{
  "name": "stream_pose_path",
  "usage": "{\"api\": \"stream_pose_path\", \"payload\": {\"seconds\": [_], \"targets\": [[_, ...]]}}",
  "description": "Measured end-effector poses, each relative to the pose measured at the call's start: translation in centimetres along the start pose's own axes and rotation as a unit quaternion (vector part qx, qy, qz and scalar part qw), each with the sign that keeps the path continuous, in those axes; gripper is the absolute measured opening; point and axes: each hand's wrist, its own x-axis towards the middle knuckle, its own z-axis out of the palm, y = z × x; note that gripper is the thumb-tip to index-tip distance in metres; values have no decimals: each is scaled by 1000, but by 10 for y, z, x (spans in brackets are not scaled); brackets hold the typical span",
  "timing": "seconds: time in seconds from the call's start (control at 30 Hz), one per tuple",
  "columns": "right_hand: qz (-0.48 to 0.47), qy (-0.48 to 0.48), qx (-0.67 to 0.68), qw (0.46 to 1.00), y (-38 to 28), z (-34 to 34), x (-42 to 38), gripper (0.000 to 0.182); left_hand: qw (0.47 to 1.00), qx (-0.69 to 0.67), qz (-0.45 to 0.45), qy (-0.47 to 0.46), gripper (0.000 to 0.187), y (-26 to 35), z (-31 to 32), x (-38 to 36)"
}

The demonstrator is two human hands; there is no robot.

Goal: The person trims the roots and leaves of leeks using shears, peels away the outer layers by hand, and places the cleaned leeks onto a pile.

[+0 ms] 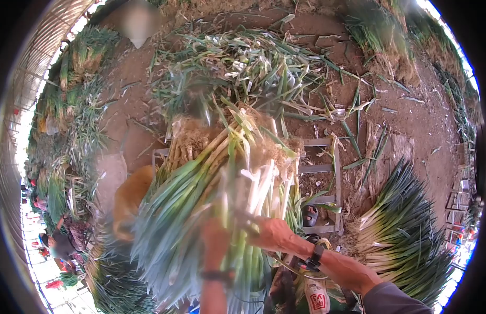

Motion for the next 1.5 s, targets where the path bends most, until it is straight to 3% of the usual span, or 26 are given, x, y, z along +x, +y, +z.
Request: {"api": "stream_pose_path", "payload": {"seconds": [0.13,0.23,0.33,0.43,0.6,0.77,0.9,1.03,1.17,1.27,1.3,1.4,1.43,1.5], "targets": [[17,28,-36,999,1,-13,16,49,989,-57,-116,-78,40,30,-26,13],[25,51,-25,998,8,-16,19,53,977,-99,-151,-114,46,39,-16,24],[10,64,-11,998,5,-24,9,60,983,-107,-145,-31,44,48,-4,21],[9,66,-4,998,2,-24,1,69,973,-119,-185,-67,41,56,-25,20],[-14,113,-12,993,23,-16,15,66,988,-54,-139,-29,34,39,-9,-9],[-18,28,54,998,6,-42,-9,61,994,-18,-79,75,29,22,23,-40],[30,-22,55,998,-15,-56,-54,60,994,-21,-83,67,31,34,9,-61],[-9,-2,26,1000,-1,-46,-72,61,996,3,-58,63,32,44,4,-86],[-45,30,-6,999,-1,-42,-84,64,991,-64,-115,5,33,60,-3,-108],[-47,49,-54,996,8,-37,-79,65,991,-82,-96,-51,36,75,-10,-130],[-46,49,-62,996,9,-37,-76,66,994,-65,-80,-34,32,78,-11,-129],[-39,33,-76,996,7,-40,-68,67,986,-109,14,-123,25,44,-14,-114],[-38,27,-79,996,6,-40,-65,67,982,-141,-62,-106,20,27,-14,-94],[-37,20,-78,996,6,-37,-60,67,995,-70,-49,58,16,24,-54,-27]]}}
